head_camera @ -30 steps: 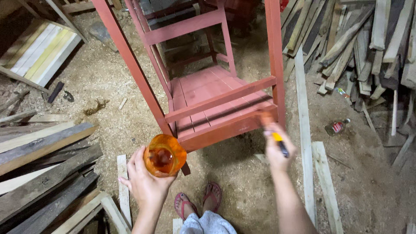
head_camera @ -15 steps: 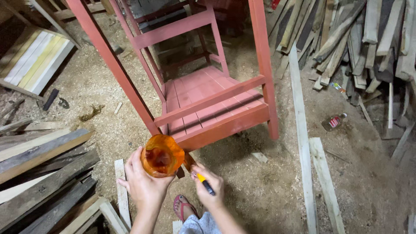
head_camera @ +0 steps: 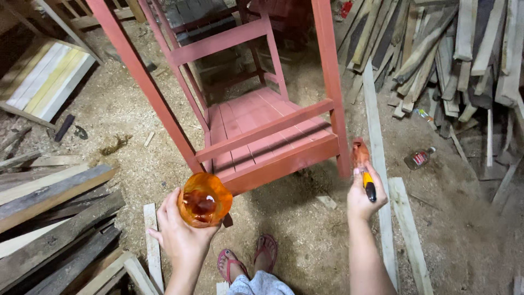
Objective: The person applies reddish-orange wood stain to a wooden chair frame, holding a container of stain in one hand and wiping the stain onto the chair rails, legs, and seat boards with a cloth-wrapped applicator. They move around the chair to coat different sides and parts of the frame.
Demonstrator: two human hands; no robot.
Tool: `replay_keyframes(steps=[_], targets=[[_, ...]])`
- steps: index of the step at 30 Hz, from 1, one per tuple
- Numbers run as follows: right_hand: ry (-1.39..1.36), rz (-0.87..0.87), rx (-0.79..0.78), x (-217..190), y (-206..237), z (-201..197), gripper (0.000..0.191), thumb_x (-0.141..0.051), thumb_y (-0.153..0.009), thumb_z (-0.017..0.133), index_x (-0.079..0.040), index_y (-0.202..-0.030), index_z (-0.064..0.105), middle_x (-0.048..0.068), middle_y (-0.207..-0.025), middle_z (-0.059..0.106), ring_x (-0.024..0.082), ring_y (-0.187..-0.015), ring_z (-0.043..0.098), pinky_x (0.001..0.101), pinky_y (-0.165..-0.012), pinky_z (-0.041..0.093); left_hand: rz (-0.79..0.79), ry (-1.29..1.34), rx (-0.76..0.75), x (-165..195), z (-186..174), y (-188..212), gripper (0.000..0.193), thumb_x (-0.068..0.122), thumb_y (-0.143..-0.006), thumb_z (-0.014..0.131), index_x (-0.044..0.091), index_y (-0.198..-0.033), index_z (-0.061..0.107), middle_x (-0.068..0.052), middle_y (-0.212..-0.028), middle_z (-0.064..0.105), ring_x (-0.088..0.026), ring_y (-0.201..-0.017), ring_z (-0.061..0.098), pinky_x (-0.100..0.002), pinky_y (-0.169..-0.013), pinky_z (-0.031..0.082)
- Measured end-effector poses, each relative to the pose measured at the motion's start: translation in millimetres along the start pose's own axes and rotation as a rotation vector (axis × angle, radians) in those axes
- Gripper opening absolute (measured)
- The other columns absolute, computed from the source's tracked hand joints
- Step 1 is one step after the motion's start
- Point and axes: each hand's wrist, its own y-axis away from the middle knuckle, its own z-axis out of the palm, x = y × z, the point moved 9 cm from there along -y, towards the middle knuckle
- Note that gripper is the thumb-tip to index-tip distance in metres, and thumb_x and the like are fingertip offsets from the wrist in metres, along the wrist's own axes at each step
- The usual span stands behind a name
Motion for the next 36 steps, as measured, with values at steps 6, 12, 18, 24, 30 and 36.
replay_keyframes(steps=[6, 12, 18, 24, 30, 36], targets=[[0.11, 0.042, -0.111, -60, 59, 65, 0.021, -0.001, -0.09, 0.072, -0.007, -0.11, 0.076, 0.009, -0.097, 0.077, 0.015, -0.08, 0.072, 0.0283, -0.069, 0.059, -0.051, 0.005, 0.023, -13, -12, -6, 0.12, 0.03, -0.04, 0.098, 0.022, -0.146, 0.042, -0.005, -0.142, 0.048, -0.029, -0.138, 0.045, -0.079, -0.115, 0.004], [-0.081, 0.009, -0.356, -140, 154, 108, 0.011, -0.007, -0.093, 0.066, -0.014, -0.097, 0.072, 0.002, -0.088, 0.078, 0.012, -0.066, 0.075, 0.0257, -0.053, 0.062, -0.108, 0.031, 0.038, -29, -22, 0, 0.117, 0.032, -0.042, 0.098, 0.023, -0.145, 0.044, -0.005, -0.14, 0.05, -0.03, -0.138, 0.045, -0.079, -0.116, 0.007], [-0.128, 0.117, -0.598, -177, 218, 127, 0.035, 0.001, -0.079, 0.069, -0.008, -0.111, 0.078, 0.017, -0.114, 0.076, 0.022, -0.078, 0.08, 0.0323, -0.068, 0.064, -0.029, 0.02, 0.127, -30, -38, 0, 0.116, 0.034, -0.042, 0.097, 0.02, -0.144, 0.044, -0.009, -0.145, 0.047, -0.033, -0.142, 0.043, -0.08, -0.112, 0.009], [-0.425, 0.185, -0.716, -158, 203, 129, 0.027, 0.005, -0.084, 0.07, -0.004, -0.109, 0.077, 0.014, -0.104, 0.082, 0.019, -0.089, 0.08, 0.0303, -0.082, 0.063, -0.087, 0.031, 0.083, -34, -36, -2, 0.116, 0.037, -0.042, 0.097, 0.021, -0.144, 0.044, -0.006, -0.145, 0.048, -0.03, -0.139, 0.045, -0.08, -0.113, 0.01], [-0.375, 0.003, -0.604, -92, 100, 110, 0.015, 0.001, -0.089, 0.075, -0.005, -0.103, 0.078, 0.009, -0.104, 0.08, 0.017, -0.101, 0.074, 0.0327, -0.095, 0.06, -0.073, 0.004, 0.07, -30, -31, -6, 0.117, 0.038, -0.043, 0.099, 0.022, -0.145, 0.043, -0.005, -0.141, 0.048, -0.03, -0.139, 0.043, -0.078, -0.115, 0.004], [0.012, 0.178, -0.263, -1, -16, 44, 0.018, -0.004, -0.087, 0.078, -0.006, -0.105, 0.074, 0.008, -0.113, 0.077, 0.015, -0.105, 0.073, 0.0297, -0.097, 0.061, -0.041, 0.02, 0.061, -25, -27, -7, 0.12, 0.036, -0.039, 0.098, 0.022, -0.144, 0.042, -0.005, -0.14, 0.049, -0.029, -0.139, 0.043, -0.077, -0.116, 0.004]])
